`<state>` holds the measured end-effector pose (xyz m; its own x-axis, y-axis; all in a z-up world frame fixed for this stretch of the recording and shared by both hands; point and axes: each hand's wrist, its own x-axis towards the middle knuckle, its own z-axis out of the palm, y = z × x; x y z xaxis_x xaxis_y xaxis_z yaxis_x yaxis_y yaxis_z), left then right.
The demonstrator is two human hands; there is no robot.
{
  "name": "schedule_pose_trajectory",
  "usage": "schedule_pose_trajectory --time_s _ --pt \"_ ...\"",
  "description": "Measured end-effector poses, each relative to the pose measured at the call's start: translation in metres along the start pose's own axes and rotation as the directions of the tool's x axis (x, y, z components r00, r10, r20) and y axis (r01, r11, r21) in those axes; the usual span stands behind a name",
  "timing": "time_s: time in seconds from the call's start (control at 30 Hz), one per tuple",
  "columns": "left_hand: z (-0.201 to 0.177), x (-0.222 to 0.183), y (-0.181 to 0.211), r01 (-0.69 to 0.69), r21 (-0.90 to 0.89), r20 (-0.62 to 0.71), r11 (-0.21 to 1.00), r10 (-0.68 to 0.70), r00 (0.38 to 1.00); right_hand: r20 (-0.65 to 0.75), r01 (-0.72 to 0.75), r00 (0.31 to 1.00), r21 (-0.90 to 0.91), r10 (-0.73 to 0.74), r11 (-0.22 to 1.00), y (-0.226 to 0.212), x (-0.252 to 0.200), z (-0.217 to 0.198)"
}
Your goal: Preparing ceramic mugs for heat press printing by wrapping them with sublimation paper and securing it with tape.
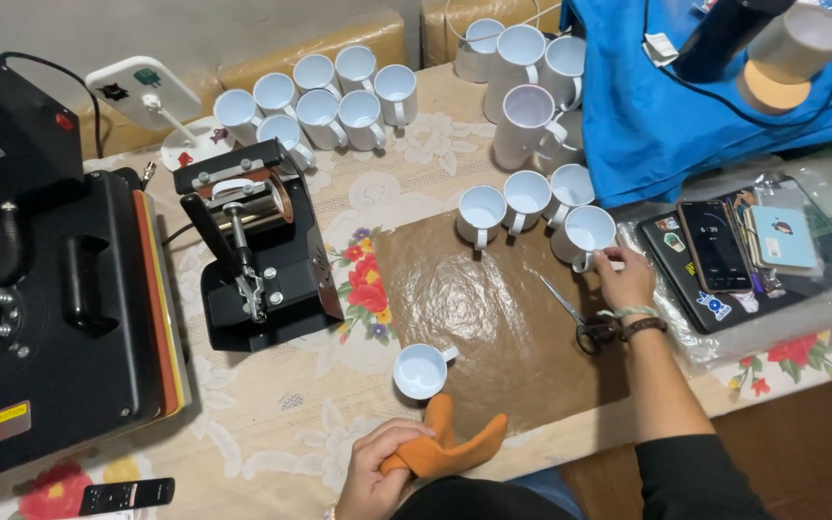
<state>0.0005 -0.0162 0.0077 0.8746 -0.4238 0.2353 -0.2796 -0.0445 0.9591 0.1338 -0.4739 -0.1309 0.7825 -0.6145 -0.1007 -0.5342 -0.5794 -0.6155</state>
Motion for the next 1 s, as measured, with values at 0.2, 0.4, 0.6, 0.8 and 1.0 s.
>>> schedule_pose_trajectory --time_s 0.2,0.4,0.6,0.8,1.0 --pt "0.008 -0.004 0.002 0.086 -0.001 0.007 0.996 -0.086 0.996 -0.024 -0.015 1.000 0.035 0.016 0.999 -0.010 -0.002 -0.003" --pt "0.012 -0.004 0.002 0.105 -0.013 -0.015 0.994 -0.106 0.994 0.061 -0.013 0.998 -0.123 0.021 0.992 -0.034 -0.015 -0.015" --pt "0.013 -0.002 -0.005 0.071 0.012 -0.037 0.997 -0.070 0.997 0.057 -0.002 0.998 -0.207 0.014 0.978 -0.021 0.003 -0.019" --pt "0.022 -0.001 -0.006 0.057 -0.017 -0.046 0.998 -0.058 0.997 0.064 0.035 0.998 -0.161 -0.025 0.986 -0.014 0.021 -0.026" --pt "0.029 0.000 -0.006 0.082 -0.015 -0.045 0.997 -0.082 0.996 -0.003 0.043 0.999 -0.069 -0.044 0.997 0.005 0.034 -0.017"
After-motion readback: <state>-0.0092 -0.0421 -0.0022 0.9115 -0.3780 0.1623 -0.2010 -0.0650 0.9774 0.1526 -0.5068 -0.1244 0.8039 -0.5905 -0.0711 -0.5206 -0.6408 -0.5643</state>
